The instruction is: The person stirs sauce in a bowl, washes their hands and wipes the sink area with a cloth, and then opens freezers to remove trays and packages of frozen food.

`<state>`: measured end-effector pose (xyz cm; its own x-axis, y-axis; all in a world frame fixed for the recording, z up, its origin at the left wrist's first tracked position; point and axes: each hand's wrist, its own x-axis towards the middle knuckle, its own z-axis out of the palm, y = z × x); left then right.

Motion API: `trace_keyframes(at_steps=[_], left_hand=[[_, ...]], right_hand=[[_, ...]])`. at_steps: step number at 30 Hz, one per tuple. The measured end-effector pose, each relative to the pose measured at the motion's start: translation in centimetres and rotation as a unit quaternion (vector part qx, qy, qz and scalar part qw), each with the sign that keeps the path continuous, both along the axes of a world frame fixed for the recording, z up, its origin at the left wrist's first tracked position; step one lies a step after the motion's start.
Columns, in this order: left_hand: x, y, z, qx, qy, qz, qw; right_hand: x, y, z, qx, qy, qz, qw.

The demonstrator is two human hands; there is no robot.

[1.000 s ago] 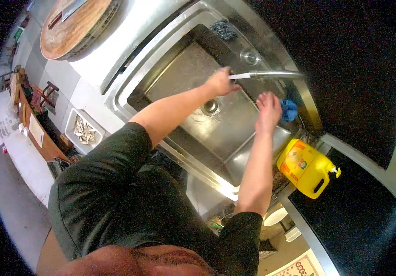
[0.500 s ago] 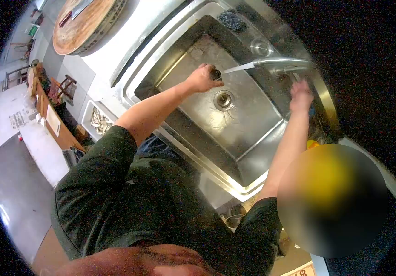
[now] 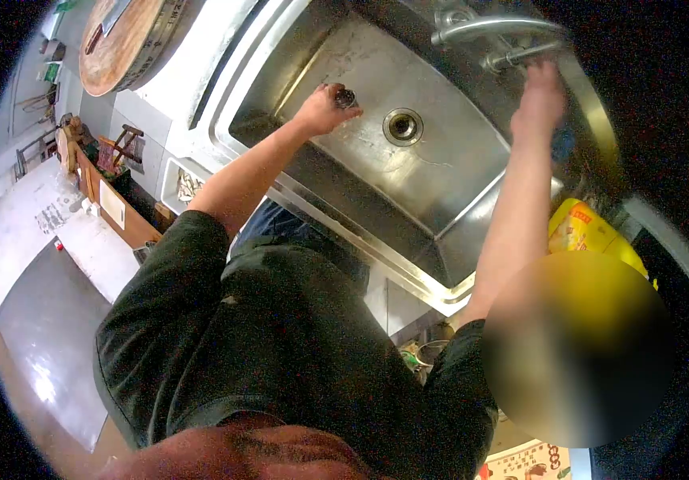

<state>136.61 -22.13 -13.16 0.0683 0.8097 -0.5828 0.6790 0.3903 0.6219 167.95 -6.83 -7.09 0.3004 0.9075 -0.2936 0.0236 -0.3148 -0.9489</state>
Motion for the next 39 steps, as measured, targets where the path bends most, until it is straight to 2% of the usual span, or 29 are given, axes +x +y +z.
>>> trace_keyframes(at_steps=[2,3,4,6,7,8,9,10,11,12,13,14,16,17,18,19,20,22,24,27,30,32,34,36,39], left_hand=[[-0.4,-0.6,-0.6,0.014,0.020,-0.010,1.000],[-0.6,-0.9,-1.0,0.024,0.041,-0.025,0.999],[-0.9,-1.2,-2.1,0.038,0.088,-0.058,0.994],[-0.6,-1.6,-3.5,0.008,0.148,0.010,0.989],[-0.9,-1.3,-3.0,0.008,0.067,-0.008,0.998],[-0.4,-1.4,-2.4,0.047,0.095,0.017,0.994],[-0.5,-0.8,0.3,0.015,0.000,0.070,0.997],[-0.5,-0.8,0.1,0.016,-0.056,0.118,0.991],[-0.5,-0.6,0.4,-0.032,-0.172,0.184,0.967],[-0.2,-0.8,1.8,-0.185,-0.183,0.260,0.930],[0.1,-2.5,-5.0,-0.248,-0.218,0.222,0.917],[0.4,-4.2,-11.9,-0.310,-0.248,0.178,0.901],[1.2,-3.9,-7.8,-0.321,-0.249,0.289,0.867],[2.1,-4.2,-7.5,-0.320,-0.275,0.289,0.859],[2.6,-4.2,-7.4,-0.314,-0.298,0.289,0.854],[2.6,-4.5,-8.8,-0.280,-0.218,0.223,0.908],[2.4,-4.8,-8.7,-0.249,-0.207,0.190,0.927],[0.9,-4.9,-7.9,-0.181,-0.178,0.124,0.959],[0.0,-5.0,-5.6,-0.191,-0.193,0.172,0.947],[-0.9,-5.2,-3.6,-0.180,-0.216,0.179,0.943],[-1.3,-5.7,-3.4,-0.203,-0.237,0.183,0.932],[-0.9,-5.6,-1.5,-0.210,-0.245,0.177,0.930],[-1.2,-5.2,0.5,-0.204,-0.231,0.159,0.938],[-1.0,-4.6,0.4,-0.205,-0.239,0.174,0.933],[0.1,-5.0,0.2,-0.178,-0.241,0.180,0.937]], right_hand=[[0.4,-2.6,-0.6,0.007,-0.156,0.130,0.979],[-1.0,-3.4,0.1,0.035,-0.173,0.161,0.971],[-2.4,-4.3,0.8,0.064,-0.189,0.191,0.961],[-6.5,-6.5,3.0,0.099,-0.101,0.200,0.969],[-8.0,-6.7,3.6,0.096,-0.051,0.212,0.971],[-8.9,-7.1,4.8,0.110,-0.121,0.216,0.963],[-9.9,-7.4,5.9,0.127,-0.188,0.217,0.949],[-10.2,-7.6,5.1,0.119,-0.076,0.203,0.969],[-8.1,-7.9,-0.7,0.119,-0.033,0.234,0.964],[-7.5,-11.0,-7.4,-0.064,-0.229,0.318,0.918],[-6.9,-14.0,-13.9,-0.213,-0.406,0.452,0.765],[-7.1,-15.9,-13.0,-0.156,-0.431,0.464,0.758],[-8.6,-19.5,-9.3,-0.040,-0.489,0.474,0.731],[-8.6,-19.8,-9.5,-0.137,-0.330,0.437,0.826],[-8.8,-20.1,-8.7,-0.168,-0.264,0.411,0.856],[-9.8,-19.3,-7.3,-0.185,-0.194,0.383,0.884],[-10.3,-18.9,-5.2,-0.203,-0.125,0.355,0.904],[-11.9,-18.4,-0.1,-0.097,-0.058,0.388,0.915],[-13.5,-17.4,7.4,0.010,0.048,0.425,0.904],[-15.1,-16.7,15.5,0.178,0.171,0.512,0.823],[-15.9,-17.1,18.3,0.243,0.284,0.577,0.726],[-16.1,-17.3,18.4,0.246,0.326,0.595,0.693],[-15.7,-17.2,18.1,0.234,0.353,0.599,0.680],[-14.8,-16.9,17.6,0.220,0.368,0.592,0.683],[-13.4,-16.1,15.1,0.172,0.363,0.522,0.752]])
